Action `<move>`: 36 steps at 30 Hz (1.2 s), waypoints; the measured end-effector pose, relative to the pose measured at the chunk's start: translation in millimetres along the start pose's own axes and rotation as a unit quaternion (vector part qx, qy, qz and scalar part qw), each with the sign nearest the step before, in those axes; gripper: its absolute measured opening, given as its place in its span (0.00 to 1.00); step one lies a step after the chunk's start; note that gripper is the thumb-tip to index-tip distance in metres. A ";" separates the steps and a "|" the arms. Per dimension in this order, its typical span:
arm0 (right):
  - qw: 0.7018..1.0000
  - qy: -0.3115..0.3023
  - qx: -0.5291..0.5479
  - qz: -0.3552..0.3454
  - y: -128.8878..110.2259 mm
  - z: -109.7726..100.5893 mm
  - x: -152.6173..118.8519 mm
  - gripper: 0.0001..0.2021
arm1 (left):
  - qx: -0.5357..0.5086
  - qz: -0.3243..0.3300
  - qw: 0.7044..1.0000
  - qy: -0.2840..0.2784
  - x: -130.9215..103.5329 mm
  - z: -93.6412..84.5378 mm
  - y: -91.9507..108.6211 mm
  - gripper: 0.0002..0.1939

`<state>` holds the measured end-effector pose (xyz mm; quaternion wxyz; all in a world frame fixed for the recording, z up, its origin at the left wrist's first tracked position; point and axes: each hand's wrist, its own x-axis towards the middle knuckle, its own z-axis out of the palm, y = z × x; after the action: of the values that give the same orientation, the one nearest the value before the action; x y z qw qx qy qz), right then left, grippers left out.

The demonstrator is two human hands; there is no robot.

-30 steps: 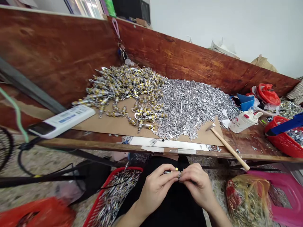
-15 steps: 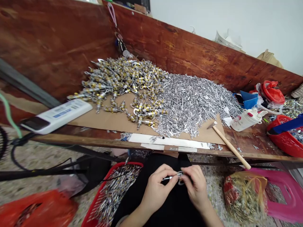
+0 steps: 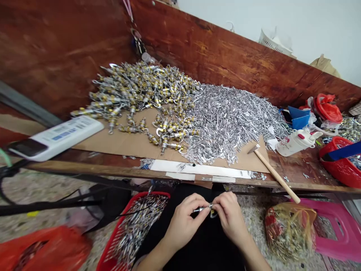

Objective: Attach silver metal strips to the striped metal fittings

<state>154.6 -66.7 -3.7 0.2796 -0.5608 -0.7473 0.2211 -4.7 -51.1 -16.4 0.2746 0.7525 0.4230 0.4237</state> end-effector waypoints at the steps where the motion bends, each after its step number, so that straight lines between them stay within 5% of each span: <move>1: 1.000 -0.001 -0.013 0.013 0.7 1.0 3.5 0.09 | 0.030 0.031 0.999 0.022 1.1 2.2 -4.0 0.07; 5: 0.996 0.006 -0.011 0.093 3.9 5.6 24.3 0.09 | 0.095 0.120 0.985 0.084 8.4 11.0 -28.5 0.06; 10: 0.987 0.049 -0.046 0.146 4.3 11.7 49.6 0.08 | 0.224 0.206 0.950 0.068 23.8 11.0 -51.2 0.11; 16: 0.977 0.084 -0.122 0.152 14.4 6.7 65.0 0.08 | 0.264 0.144 0.953 0.024 34.1 5.8 -38.1 0.13; 22: 0.994 -0.001 -0.080 0.078 32.0 -20.6 107.4 0.03 | 0.257 0.086 0.962 -0.033 40.0 0.6 -25.2 0.11; 28: 0.990 -0.109 -0.086 -0.022 33.7 -23.1 142.3 0.07 | 0.233 0.057 0.970 -0.037 40.5 -0.2 -23.7 0.11; 36: 0.993 -0.114 -0.010 -0.022 17.3 -36.9 104.8 0.07 | 0.158 0.070 0.984 0.040 34.3 1.5 -28.3 0.04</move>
<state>169.0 39.5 30.5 0.1915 -0.5183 -0.7887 0.2697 -5.1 -7.5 -25.1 0.1048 0.7967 0.4412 0.3994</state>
